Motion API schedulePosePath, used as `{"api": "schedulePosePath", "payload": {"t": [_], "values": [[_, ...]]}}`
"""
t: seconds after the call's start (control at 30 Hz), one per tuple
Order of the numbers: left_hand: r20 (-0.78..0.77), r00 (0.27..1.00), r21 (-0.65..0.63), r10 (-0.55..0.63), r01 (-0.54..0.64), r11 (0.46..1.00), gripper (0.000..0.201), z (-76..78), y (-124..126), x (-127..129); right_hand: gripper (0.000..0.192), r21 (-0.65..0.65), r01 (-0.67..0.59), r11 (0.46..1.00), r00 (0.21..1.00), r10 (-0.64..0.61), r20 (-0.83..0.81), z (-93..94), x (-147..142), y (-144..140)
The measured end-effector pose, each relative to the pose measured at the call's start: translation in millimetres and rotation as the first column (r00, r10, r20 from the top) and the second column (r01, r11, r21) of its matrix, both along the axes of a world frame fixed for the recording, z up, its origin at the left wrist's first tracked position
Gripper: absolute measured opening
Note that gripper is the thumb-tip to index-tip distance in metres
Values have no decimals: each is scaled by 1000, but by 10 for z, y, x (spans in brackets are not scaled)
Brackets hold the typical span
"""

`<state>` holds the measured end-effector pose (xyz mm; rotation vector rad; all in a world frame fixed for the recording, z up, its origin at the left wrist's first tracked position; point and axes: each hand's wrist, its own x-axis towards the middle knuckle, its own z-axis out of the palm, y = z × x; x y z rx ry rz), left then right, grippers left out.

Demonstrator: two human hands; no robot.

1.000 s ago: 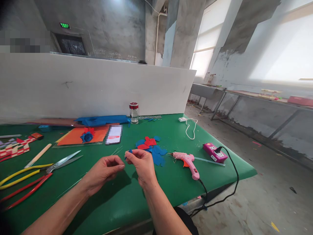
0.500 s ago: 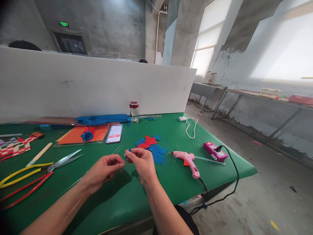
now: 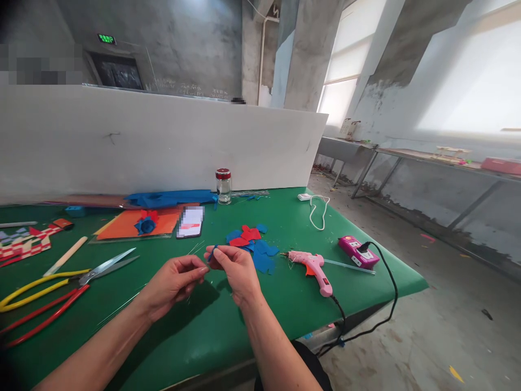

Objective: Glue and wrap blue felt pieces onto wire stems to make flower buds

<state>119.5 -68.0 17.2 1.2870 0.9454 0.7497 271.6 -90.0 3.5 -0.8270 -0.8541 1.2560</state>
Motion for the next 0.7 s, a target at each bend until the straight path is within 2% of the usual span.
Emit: {"api": "schedulePosePath", "payload": {"t": [0.23,0.47,0.7], "values": [[-33,999,78,24,-21,997,36,-13,-21,45,27,-70,128,989,991,-129,-18,-1,-57,7],[-20,998,-2,-54,54,999,38,-27,-6,22,29,-47,74,996,997,-73,17,-28,0,14],[17,999,4,-39,38,999,36,-74,15,27,36,-57,29,998,1000,-29,-5,-25,-8,6]]}}
